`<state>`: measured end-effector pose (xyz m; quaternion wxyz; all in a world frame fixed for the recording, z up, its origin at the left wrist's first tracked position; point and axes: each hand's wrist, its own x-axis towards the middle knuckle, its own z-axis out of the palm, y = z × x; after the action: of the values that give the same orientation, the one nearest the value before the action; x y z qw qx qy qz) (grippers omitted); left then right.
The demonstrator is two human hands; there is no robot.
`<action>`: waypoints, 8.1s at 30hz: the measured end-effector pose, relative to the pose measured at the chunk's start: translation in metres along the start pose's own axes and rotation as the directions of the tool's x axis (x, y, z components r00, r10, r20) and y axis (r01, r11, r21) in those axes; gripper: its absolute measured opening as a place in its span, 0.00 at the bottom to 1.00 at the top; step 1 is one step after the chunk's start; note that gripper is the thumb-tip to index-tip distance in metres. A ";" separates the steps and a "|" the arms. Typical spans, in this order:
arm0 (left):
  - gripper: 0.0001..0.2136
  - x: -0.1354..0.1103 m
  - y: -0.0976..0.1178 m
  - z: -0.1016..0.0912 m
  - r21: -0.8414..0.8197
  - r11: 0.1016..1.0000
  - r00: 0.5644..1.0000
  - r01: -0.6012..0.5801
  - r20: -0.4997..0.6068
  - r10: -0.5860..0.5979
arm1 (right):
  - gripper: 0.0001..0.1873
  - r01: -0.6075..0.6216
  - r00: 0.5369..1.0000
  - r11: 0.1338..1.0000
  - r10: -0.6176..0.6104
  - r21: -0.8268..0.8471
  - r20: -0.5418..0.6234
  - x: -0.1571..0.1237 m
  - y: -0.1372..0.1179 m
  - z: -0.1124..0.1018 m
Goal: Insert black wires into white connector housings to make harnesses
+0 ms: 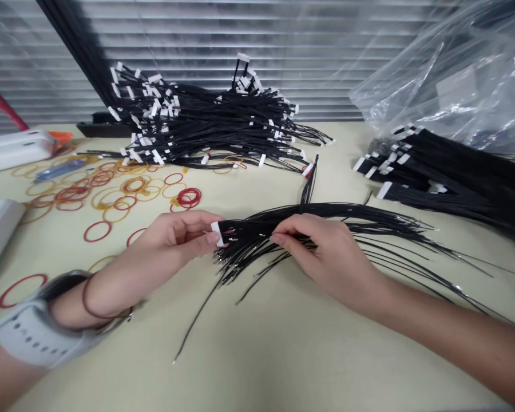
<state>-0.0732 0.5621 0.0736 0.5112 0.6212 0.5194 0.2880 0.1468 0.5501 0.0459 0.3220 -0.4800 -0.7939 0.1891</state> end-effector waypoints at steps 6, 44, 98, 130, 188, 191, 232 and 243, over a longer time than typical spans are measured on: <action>0.03 0.000 -0.002 0.000 0.013 0.999 0.999 -0.041 0.001 0.041 | 0.06 -0.008 1.000 1.000 0.009 -0.028 0.009 -0.002 -0.007 0.002; 0.06 -0.002 0.004 0.002 0.074 0.997 0.993 0.014 0.117 -0.022 | 0.07 0.154 0.988 0.979 -0.153 -0.134 0.016 -0.004 -0.007 0.001; 0.08 -0.005 -0.001 0.012 -0.094 0.995 0.990 0.012 0.139 0.001 | 0.06 0.193 0.981 0.971 -0.189 -0.142 0.042 -0.009 -0.018 0.003; 0.07 -0.007 0.000 0.015 -0.122 0.990 0.994 -0.064 0.081 0.074 | 0.04 0.348 0.880 0.933 -0.359 -0.092 -0.310 -0.007 -0.016 -0.002; 0.08 -0.009 0.001 0.016 -0.065 0.998 0.993 -0.014 0.114 0.022 | 0.14 0.176 0.984 0.979 -0.172 0.103 -0.051 -0.010 -0.019 0.001; 0.08 -0.009 -0.001 0.016 -0.055 0.998 0.993 -0.002 0.115 0.008 | 0.15 0.174 0.984 0.978 -0.171 0.112 -0.040 -0.010 -0.020 0.002; 0.10 -0.002 -0.005 0.008 0.053 0.994 0.996 -0.093 -0.014 0.094 | 0.13 0.519 0.800 0.762 -0.273 -0.388 0.534 -0.019 -0.011 -0.030; 0.07 -0.001 -0.007 0.004 -0.116 0.993 1.000 -0.029 0.001 0.029 | 0.12 0.362 0.920 0.831 -0.245 -0.423 0.307 -0.014 -0.011 -0.012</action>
<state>-0.0725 0.5592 0.0661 0.5429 0.5983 0.4922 0.3242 0.1532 0.5328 0.0567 0.1231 -0.3840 -0.9151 -0.0071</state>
